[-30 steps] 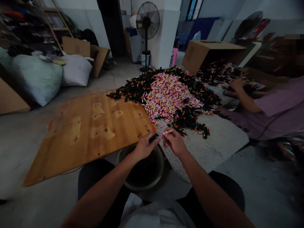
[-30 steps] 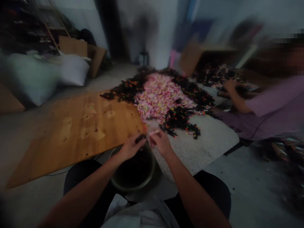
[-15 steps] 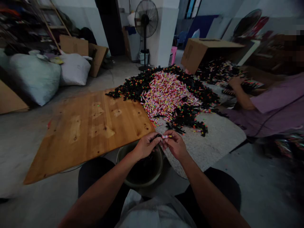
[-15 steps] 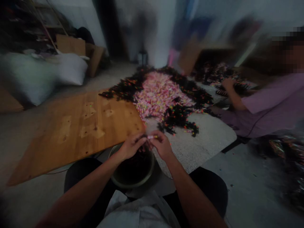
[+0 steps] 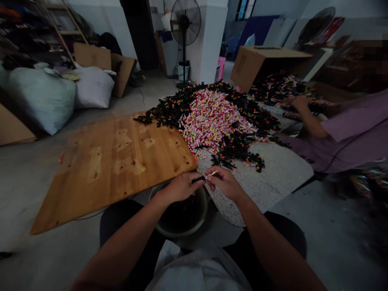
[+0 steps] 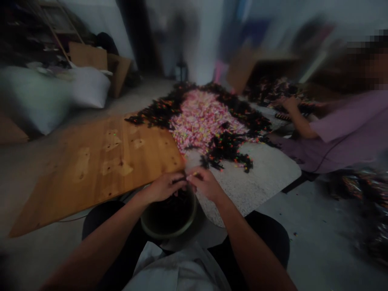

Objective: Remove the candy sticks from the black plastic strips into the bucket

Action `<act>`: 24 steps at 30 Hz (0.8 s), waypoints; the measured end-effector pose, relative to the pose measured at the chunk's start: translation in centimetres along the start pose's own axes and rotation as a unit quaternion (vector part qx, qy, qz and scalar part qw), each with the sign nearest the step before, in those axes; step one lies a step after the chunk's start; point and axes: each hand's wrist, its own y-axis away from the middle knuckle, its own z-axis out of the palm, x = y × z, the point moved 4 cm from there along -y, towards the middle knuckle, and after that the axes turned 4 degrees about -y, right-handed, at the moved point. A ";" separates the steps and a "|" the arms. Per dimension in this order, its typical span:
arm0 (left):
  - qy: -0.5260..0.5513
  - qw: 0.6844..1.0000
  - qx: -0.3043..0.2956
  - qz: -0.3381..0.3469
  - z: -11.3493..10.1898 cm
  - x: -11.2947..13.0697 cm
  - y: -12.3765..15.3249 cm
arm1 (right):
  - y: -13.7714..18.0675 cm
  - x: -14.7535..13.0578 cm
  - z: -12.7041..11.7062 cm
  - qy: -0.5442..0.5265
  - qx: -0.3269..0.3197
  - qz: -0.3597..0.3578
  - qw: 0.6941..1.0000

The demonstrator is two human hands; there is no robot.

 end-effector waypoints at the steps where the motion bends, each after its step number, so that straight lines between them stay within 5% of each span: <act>1: 0.003 1.000 -0.014 -0.008 0.0 0.0 0.0 | 0.0 0.1 0.2 0.003 -0.006 0.001 1.000; 5: 0.020 0.995 -0.098 -0.017 0.1 -0.8 0.7 | 0.2 1.2 0.8 -0.010 -0.086 0.044 0.995; 8: -0.059 0.986 -0.152 -0.033 -0.3 -3.0 1.7 | -0.5 2.5 -1.0 0.066 -0.123 0.099 0.985; 10: -0.143 0.980 -0.125 -0.052 -0.9 -4.8 2.2 | -1.9 3.1 -4.3 0.217 0.026 0.097 0.971; 12: -0.180 0.978 -0.084 -0.068 -1.2 -6.1 2.4 | -2.9 3.4 -7.4 0.393 0.196 0.105 0.892; 13: -0.177 0.979 -0.071 -0.070 -1.1 -6.5 2.4 | -3.4 3.6 -8.3 0.455 0.226 0.118 0.853; 15: -0.142 0.986 -0.060 -0.062 -0.3 -6.8 2.0 | -4.2 4.4 -8.7 0.543 0.216 0.141 0.799; 19: -0.040 0.997 -0.009 -0.066 1.3 -6.8 -0.2 | -4.7 5.3 -7.5 0.609 0.172 0.172 0.755; 24: 0.102 0.983 0.088 -0.129 3.0 -7.6 -3.9 | -4.2 5.5 -7.1 0.558 0.179 0.209 0.783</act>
